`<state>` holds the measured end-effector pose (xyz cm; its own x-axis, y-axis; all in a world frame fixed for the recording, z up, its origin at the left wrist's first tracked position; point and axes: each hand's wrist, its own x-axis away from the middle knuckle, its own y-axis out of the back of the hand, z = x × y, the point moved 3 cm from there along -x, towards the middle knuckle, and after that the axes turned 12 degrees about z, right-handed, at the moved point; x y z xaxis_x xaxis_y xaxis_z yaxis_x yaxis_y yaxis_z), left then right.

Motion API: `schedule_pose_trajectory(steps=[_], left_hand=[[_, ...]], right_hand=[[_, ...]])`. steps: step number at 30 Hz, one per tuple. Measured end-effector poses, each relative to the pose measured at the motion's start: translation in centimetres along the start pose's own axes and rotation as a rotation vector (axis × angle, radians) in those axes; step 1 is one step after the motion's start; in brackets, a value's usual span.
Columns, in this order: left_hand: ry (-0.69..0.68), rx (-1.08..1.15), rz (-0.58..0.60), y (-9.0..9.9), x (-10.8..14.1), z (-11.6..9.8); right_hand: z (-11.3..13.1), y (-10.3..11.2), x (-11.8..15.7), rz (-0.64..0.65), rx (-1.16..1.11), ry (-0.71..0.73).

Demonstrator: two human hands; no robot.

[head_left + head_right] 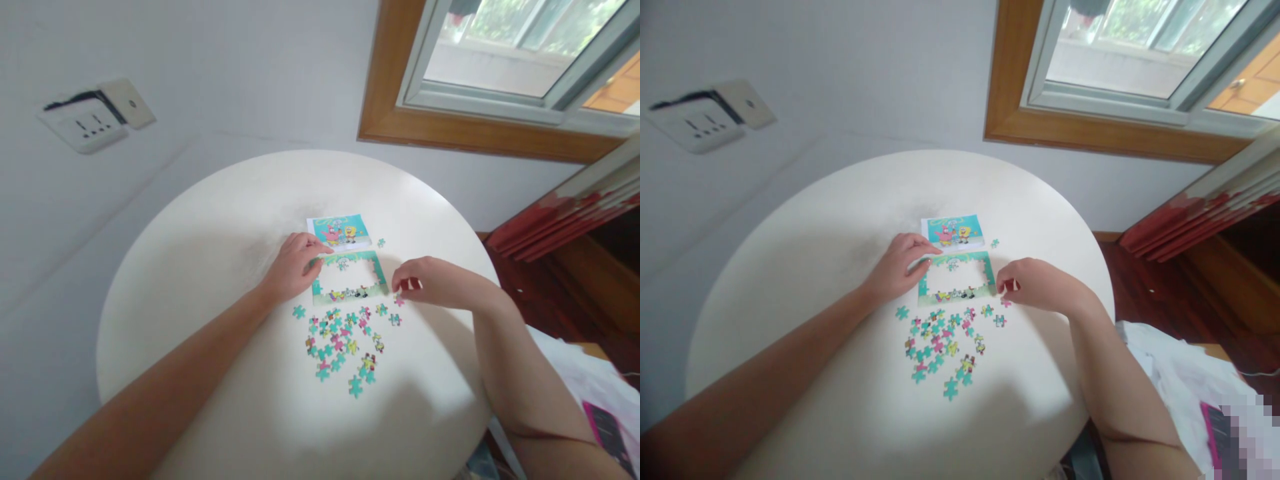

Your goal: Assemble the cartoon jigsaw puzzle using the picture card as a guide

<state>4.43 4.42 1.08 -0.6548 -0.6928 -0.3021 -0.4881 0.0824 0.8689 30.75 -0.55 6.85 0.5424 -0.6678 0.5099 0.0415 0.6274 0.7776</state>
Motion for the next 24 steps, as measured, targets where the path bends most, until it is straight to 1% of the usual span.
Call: schedule_pose_trajectory(steps=[2,3,7,12,15,20,24], left_hand=[[0.001,0.004,0.004,0.0,0.0,-0.1],[0.002,0.004,0.005,0.0,0.0,-0.1],[0.006,0.008,0.014,-0.1,0.0,0.0],[0.004,0.013,0.02,-0.1,0.0,0.1],[-0.008,0.006,0.014,-0.1,0.0,0.1],[-0.005,0.001,0.015,-0.2,0.0,0.1],[-0.007,-0.009,0.014,-0.2,0.1,0.2]], right_hand=[[0.1,-0.6,0.5,0.062,0.002,-0.018],[0.3,-0.9,0.7,0.069,0.014,-0.017],[1.3,-2.1,1.1,0.029,0.087,0.021],[2.0,-3.1,0.9,0.015,0.121,-0.091],[1.8,-3.5,0.8,0.018,0.087,-0.115],[1.2,-3.8,0.5,0.02,0.019,-0.077],[1.5,-3.7,0.2,0.008,-0.02,0.002]])
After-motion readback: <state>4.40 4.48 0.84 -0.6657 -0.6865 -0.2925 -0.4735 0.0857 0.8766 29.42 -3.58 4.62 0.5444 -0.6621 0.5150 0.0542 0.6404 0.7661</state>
